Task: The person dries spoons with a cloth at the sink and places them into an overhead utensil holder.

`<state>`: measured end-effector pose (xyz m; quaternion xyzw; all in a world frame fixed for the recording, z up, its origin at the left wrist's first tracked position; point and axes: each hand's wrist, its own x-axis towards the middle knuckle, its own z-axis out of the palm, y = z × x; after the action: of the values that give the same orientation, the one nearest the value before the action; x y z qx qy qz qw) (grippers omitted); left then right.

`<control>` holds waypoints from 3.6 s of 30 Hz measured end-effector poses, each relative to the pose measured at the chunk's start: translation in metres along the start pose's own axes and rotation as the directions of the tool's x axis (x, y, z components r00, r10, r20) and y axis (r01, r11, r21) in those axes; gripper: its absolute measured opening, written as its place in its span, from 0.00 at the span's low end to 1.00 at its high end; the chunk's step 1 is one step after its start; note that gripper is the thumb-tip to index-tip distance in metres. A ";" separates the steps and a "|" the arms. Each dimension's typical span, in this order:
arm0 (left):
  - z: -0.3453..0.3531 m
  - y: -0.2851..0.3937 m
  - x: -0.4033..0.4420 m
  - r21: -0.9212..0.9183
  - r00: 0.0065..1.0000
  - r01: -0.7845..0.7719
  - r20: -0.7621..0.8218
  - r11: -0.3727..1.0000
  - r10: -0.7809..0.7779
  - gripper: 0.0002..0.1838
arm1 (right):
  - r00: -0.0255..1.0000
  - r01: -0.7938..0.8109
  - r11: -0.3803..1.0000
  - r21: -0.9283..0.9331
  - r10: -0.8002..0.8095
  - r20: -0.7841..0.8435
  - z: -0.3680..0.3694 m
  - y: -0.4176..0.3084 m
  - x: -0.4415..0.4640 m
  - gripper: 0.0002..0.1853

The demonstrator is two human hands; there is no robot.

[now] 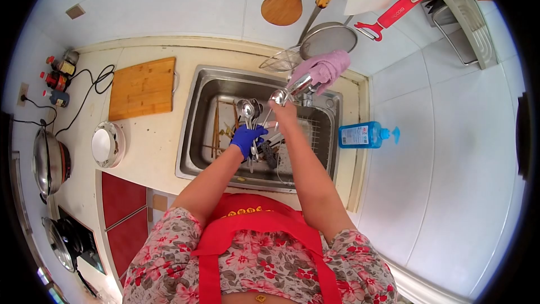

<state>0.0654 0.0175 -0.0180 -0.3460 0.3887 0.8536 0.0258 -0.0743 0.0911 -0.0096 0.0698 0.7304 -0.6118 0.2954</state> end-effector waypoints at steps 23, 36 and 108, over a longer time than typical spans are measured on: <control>0.005 -0.001 0.003 -0.248 0.995 -0.021 -0.100 0.968 -0.004 0.07 | 0.946 -0.046 0.997 0.055 0.026 0.323 -0.005 0.003 -0.008 0.09; 0.006 0.007 0.004 -0.183 0.995 -0.006 -0.102 0.983 -0.013 0.06 | 0.942 -0.157 0.941 0.300 0.052 0.330 -0.004 0.001 -0.009 0.10; -0.043 -0.017 0.017 -0.182 0.961 -0.154 -0.254 0.971 0.105 0.07 | 0.929 -0.075 0.997 0.031 0.059 0.366 -0.040 0.047 -0.032 0.09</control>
<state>0.0821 -0.0039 -0.0587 -0.4223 0.3229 0.8394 -0.1129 -0.0398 0.1477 -0.0301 -0.0136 0.6461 -0.6199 0.4450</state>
